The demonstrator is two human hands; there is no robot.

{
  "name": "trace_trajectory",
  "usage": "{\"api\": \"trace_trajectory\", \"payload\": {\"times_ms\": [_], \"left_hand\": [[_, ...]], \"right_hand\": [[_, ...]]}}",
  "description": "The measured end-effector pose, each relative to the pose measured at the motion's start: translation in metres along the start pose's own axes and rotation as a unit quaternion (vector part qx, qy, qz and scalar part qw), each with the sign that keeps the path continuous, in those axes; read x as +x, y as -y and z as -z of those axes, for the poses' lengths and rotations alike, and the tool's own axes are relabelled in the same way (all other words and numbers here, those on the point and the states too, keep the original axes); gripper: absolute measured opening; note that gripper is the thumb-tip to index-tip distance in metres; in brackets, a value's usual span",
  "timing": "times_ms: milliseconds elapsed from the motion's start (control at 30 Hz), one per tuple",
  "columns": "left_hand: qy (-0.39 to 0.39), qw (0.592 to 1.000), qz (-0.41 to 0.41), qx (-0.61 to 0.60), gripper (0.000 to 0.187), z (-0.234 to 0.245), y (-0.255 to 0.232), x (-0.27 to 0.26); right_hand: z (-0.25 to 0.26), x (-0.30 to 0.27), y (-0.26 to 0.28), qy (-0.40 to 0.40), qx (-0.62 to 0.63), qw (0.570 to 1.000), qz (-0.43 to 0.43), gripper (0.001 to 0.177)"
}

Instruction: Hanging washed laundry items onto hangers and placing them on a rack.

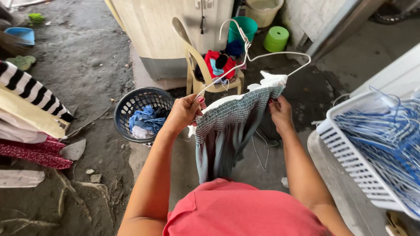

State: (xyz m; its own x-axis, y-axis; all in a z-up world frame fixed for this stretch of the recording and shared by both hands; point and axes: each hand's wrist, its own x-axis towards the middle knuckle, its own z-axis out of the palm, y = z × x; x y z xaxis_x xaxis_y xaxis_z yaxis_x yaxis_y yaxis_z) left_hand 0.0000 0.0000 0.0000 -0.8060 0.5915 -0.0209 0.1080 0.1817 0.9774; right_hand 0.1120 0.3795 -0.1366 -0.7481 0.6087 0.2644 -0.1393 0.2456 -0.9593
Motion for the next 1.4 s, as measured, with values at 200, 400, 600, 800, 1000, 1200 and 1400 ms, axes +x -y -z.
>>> {"api": "trace_trajectory", "payload": {"times_ms": [200, 400, 600, 800, 1000, 1200, 1400], "left_hand": [[-0.056, 0.993, -0.039, 0.095, 0.03, 0.041, -0.012, -0.003], [-0.089, 0.989, -0.088, 0.08, 0.022, 0.071, 0.019, 0.009], [-0.139, 0.975, -0.105, 0.136, 0.018, 0.1, 0.037, 0.022], [-0.243, 0.935, -0.125, 0.224, 0.018, 0.155, 0.048, 0.018], [-0.594, 0.564, -0.197, 0.539, 0.064, 0.158, -0.029, -0.022], [-0.441, 0.879, -0.028, 0.178, 0.073, 0.074, 0.06, 0.0], [-0.473, 0.838, -0.026, 0.27, 0.032, 0.115, 0.157, 0.015]], "right_hand": [[-0.016, 0.069, 0.047, 0.008, 0.098, 0.994, 0.053, 0.008], [-0.062, 0.141, 0.128, -0.079, 0.168, 0.982, 0.037, 0.029], [-0.123, 0.143, 0.148, -0.096, -0.159, 0.887, 0.424, 0.016], [-0.172, 0.147, 0.155, 0.225, -0.162, 0.855, 0.439, 0.013], [-0.245, 0.121, 0.162, 0.362, 0.013, 0.925, 0.115, 0.015], [-0.338, 0.06, 0.189, 0.459, 0.101, 0.881, -0.062, 0.014], [-0.412, 0.001, 0.213, 0.485, 0.203, 0.835, -0.161, 0.025]]}}
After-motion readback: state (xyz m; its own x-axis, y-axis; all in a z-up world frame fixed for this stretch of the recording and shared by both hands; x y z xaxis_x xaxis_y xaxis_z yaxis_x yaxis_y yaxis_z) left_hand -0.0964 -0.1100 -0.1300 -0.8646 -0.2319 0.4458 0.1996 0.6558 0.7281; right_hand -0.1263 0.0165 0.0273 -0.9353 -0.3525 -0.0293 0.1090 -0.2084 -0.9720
